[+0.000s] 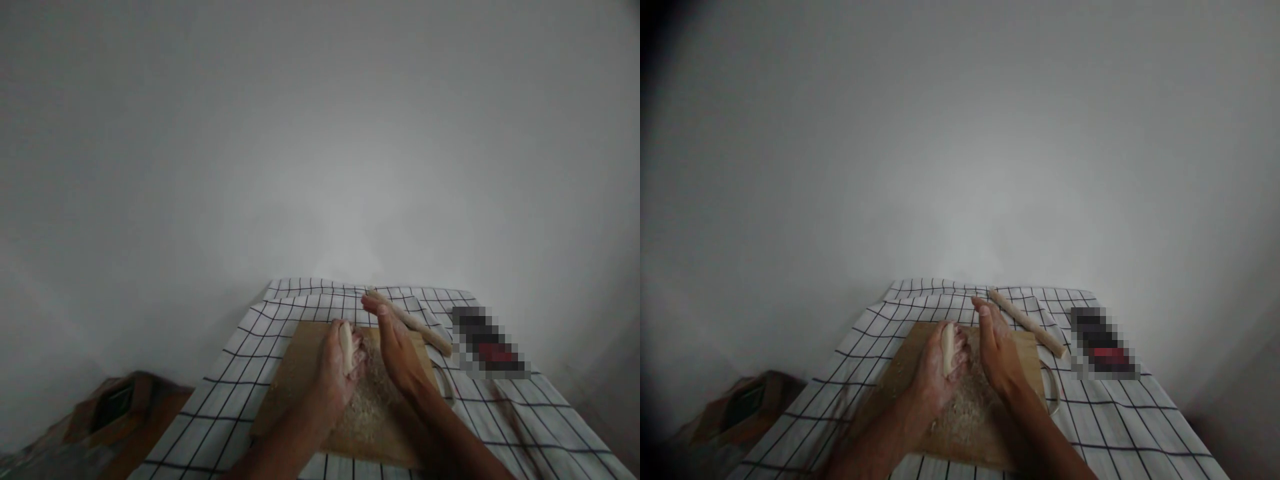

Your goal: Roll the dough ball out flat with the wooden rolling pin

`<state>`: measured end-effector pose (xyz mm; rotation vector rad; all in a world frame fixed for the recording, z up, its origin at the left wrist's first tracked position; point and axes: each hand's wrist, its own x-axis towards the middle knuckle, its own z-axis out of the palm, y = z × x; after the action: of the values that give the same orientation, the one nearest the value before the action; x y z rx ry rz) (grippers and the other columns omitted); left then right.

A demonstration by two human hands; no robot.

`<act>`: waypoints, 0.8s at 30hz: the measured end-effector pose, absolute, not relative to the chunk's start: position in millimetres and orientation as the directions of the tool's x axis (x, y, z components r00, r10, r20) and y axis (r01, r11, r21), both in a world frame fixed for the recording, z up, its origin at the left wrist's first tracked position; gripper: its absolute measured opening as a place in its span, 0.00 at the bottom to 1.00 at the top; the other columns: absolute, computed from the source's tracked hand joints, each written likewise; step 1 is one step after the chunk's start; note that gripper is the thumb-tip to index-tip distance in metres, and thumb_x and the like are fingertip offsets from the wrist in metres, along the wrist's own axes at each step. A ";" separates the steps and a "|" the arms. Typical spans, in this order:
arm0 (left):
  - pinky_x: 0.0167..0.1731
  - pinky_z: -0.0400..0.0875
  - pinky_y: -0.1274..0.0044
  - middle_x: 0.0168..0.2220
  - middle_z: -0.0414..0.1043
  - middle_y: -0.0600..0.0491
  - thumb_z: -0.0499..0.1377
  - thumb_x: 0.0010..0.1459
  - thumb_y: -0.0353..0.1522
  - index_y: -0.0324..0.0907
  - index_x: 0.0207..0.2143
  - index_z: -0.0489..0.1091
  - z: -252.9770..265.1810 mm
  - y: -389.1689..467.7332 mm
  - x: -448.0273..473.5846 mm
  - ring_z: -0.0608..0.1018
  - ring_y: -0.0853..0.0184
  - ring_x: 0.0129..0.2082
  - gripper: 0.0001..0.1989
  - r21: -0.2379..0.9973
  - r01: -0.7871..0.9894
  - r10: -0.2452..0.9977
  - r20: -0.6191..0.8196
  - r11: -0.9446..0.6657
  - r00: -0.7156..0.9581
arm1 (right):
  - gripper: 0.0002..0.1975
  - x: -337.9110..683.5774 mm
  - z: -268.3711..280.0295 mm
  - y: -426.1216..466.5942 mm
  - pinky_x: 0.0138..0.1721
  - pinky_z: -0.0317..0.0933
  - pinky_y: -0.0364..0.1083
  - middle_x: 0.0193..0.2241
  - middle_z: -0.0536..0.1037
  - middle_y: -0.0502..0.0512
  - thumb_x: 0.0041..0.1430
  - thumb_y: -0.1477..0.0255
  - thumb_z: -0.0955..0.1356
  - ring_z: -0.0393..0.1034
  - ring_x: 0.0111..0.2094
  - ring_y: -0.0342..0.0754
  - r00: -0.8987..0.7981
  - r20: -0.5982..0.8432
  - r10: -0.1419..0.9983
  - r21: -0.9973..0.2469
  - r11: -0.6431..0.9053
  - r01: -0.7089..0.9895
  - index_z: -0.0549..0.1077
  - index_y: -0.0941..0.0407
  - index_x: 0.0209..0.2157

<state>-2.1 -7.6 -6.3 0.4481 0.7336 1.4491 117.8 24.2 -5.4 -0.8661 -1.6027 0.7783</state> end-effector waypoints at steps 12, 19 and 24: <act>0.35 0.76 0.72 0.45 0.80 0.44 0.55 0.68 0.39 0.38 0.46 0.73 9.4 -1.4 -9.5 0.83 0.60 0.41 0.14 0.585 -0.791 0.977 -0.009 0.177 0.213 | 0.26 118.7 10.1 16.5 0.59 0.65 0.57 0.55 0.78 0.60 0.72 0.52 0.57 0.71 0.57 0.57 -0.028 0.430 0.902 -0.899 0.431 0.077 0.76 0.52 0.54; 0.46 0.81 0.66 0.61 0.71 0.45 0.64 0.63 0.41 0.45 0.53 0.69 3.8 0.8 -19.3 0.81 0.55 0.53 0.19 0.647 -0.761 0.993 -0.049 -0.051 -0.108 | 0.24 123.8 -6.8 28.7 0.64 0.57 0.60 0.56 0.77 0.56 0.73 0.53 0.57 0.69 0.59 0.55 -0.008 0.423 0.906 -0.901 0.421 0.100 0.76 0.50 0.53; 0.16 0.67 0.87 0.44 0.78 0.53 0.68 0.59 0.32 0.44 0.49 0.69 6.8 -0.2 -24.6 0.79 0.76 0.26 0.17 0.620 -0.780 0.996 -0.064 0.089 0.063 | 0.22 122.7 -11.0 30.8 0.64 0.58 0.59 0.53 0.78 0.56 0.73 0.54 0.58 0.69 0.58 0.55 -0.019 0.480 0.877 -0.870 0.479 0.116 0.77 0.50 0.48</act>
<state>-24.6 -0.2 6.8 0.4886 0.5511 1.4242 122.7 30.8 -11.0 -0.9143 -1.4817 0.7653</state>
